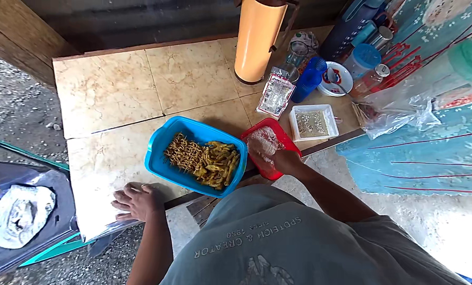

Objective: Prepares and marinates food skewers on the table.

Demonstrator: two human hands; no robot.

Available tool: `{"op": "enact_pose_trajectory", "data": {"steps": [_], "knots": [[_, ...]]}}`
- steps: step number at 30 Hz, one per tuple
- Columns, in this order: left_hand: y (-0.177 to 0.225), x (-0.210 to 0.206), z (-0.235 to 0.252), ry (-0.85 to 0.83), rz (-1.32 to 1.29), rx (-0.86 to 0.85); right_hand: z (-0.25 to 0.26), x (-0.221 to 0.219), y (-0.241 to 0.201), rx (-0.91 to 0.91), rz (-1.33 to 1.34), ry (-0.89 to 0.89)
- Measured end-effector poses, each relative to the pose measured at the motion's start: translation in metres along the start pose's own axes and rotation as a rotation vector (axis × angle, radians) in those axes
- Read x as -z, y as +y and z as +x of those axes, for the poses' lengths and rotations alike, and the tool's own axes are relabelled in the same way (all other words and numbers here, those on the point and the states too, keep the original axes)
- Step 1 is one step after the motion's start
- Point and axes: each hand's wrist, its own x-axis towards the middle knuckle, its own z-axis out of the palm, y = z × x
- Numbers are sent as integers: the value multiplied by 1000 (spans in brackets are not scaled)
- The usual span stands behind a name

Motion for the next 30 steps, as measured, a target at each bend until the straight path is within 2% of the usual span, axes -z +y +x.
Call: {"op": "enact_pose_trajectory", "data": {"steps": [8, 12, 18, 22, 24, 27, 30], "knots": [[1, 1, -1, -1, -30, 12, -15, 9, 45, 122, 250, 195], [0, 1, -1, 5, -14, 9, -8, 3, 27, -40, 134, 295], [3, 6, -5, 1, -9, 5, -2, -8, -7, -55, 34, 126], [5, 7, -6, -9, 8, 10, 6, -5, -8, -24, -17, 160], [6, 8, -7, -10, 1, 14, 11, -11, -10, 65, -100, 164], [7, 8, -6, -11, 5, 15, -6, 1, -8, 126, -112, 155], [6, 6, -4, -10, 5, 17, -21, 13, 13, 126, -42, 296]]}}
